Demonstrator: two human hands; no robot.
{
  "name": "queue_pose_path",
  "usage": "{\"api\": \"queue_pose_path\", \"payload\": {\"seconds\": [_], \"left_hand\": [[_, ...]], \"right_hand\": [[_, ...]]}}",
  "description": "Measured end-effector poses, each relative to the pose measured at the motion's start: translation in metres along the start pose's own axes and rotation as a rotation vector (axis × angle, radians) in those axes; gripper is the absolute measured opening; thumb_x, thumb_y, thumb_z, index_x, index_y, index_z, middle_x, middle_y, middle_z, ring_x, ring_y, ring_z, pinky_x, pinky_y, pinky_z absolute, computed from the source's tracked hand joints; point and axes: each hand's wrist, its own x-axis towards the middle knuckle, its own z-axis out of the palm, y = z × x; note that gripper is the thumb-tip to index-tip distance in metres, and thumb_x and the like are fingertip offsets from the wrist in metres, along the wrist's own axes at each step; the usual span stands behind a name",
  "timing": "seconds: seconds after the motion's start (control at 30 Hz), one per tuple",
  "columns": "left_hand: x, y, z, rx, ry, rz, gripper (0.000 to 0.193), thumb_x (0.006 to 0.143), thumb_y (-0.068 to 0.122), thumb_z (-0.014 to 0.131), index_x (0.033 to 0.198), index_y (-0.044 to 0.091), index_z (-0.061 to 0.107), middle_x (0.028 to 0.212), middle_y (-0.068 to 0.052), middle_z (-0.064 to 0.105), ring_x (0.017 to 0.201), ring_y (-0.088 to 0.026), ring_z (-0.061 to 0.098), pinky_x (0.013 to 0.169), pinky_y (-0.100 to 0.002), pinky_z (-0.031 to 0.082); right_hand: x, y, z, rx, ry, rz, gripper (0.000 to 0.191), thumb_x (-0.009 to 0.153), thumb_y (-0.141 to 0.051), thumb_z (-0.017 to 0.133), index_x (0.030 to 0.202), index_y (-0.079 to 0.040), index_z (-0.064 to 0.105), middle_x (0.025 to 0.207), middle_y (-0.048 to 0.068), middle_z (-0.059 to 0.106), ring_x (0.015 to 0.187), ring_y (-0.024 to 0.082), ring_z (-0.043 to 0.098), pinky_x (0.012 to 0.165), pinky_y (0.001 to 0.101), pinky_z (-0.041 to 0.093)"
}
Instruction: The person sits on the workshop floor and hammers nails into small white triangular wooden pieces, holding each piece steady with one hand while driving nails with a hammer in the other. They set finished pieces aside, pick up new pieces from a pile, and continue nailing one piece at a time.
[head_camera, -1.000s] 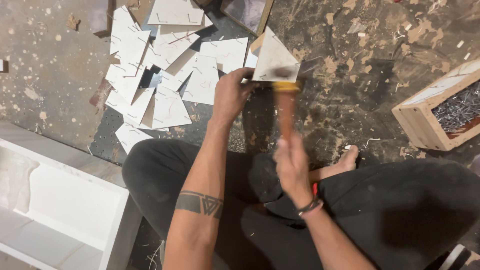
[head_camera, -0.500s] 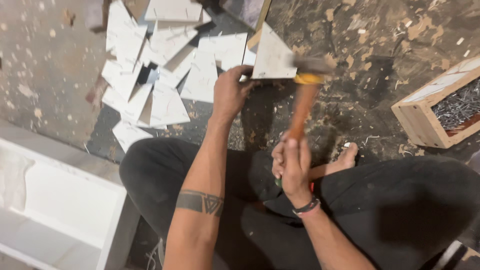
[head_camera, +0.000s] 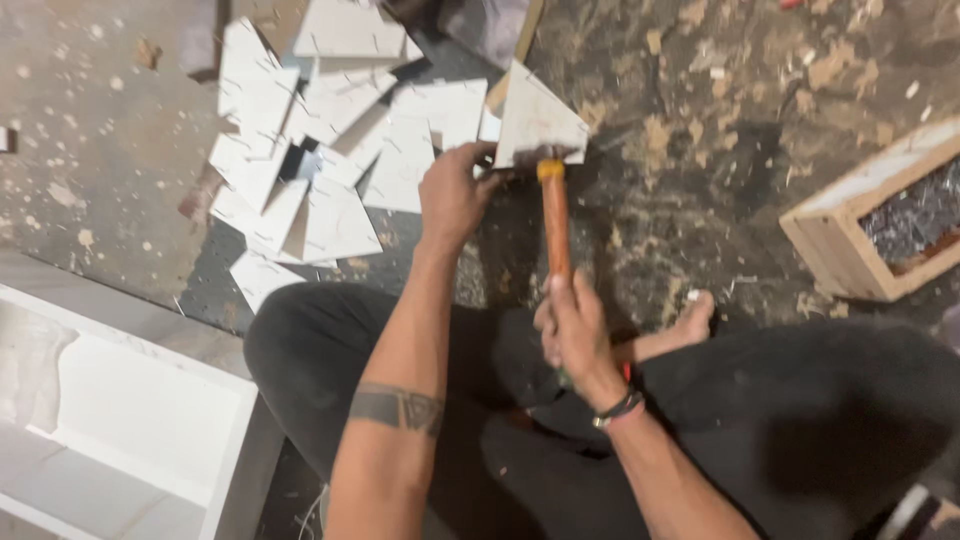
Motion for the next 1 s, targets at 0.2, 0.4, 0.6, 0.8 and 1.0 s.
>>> {"api": "queue_pose_path", "payload": {"seconds": [0.2, 0.4, 0.6, 0.8, 1.0], "left_hand": [[-0.003, 0.003, 0.001, -0.002, 0.034, 0.007, 0.034, 0.078, 0.025, 0.086, 0.109, 0.016, 0.078, 0.102, -0.01, 0.076, 0.094, -0.032, 0.07, 0.078, -0.043, 0.053], [-0.002, 0.004, 0.003, -0.032, 0.022, -0.015, 0.035, 0.077, 0.025, 0.086, 0.109, 0.017, 0.078, 0.099, -0.009, 0.075, 0.091, -0.028, 0.071, 0.079, -0.041, 0.053], [-0.003, -0.001, 0.003, -0.001, 0.027, -0.048, 0.036, 0.076, 0.023, 0.086, 0.111, 0.016, 0.077, 0.096, -0.009, 0.074, 0.089, -0.029, 0.07, 0.079, -0.041, 0.053], [-0.005, -0.001, 0.002, -0.026, 0.107, 0.07, 0.032, 0.078, 0.024, 0.085, 0.108, 0.016, 0.077, 0.1, -0.009, 0.075, 0.093, -0.031, 0.069, 0.079, -0.042, 0.052], [-0.005, 0.0, 0.003, -0.005, 0.061, 0.007, 0.036, 0.076, 0.024, 0.085, 0.11, 0.015, 0.076, 0.098, -0.01, 0.072, 0.091, -0.031, 0.069, 0.08, -0.043, 0.053]], "right_hand": [[0.0, -0.003, 0.002, -0.052, 0.046, -0.124, 0.026, 0.111, -0.032, 0.04, 0.106, -0.008, 0.047, 0.068, 0.002, 0.05, 0.042, 0.006, 0.039, 0.035, 0.0229, 0.033], [-0.005, -0.012, 0.012, 0.043, 0.067, -0.173, 0.023, 0.111, -0.032, 0.042, 0.109, -0.01, 0.047, 0.072, -0.001, 0.047, 0.047, 0.004, 0.036, 0.039, 0.0221, 0.03], [-0.003, -0.017, 0.018, -0.077, 0.066, 0.081, 0.025, 0.107, -0.033, 0.042, 0.103, -0.01, 0.048, 0.066, -0.001, 0.045, 0.041, 0.005, 0.035, 0.033, 0.0225, 0.028], [0.0, -0.023, 0.018, -0.153, 0.056, 0.03, 0.022, 0.108, -0.032, 0.044, 0.107, -0.01, 0.049, 0.068, -0.001, 0.047, 0.045, 0.004, 0.038, 0.037, 0.0221, 0.032], [0.002, -0.021, 0.012, -0.073, 0.054, -0.165, 0.026, 0.109, -0.035, 0.045, 0.111, -0.01, 0.048, 0.07, -0.003, 0.047, 0.048, 0.003, 0.037, 0.039, 0.0203, 0.031]]}}
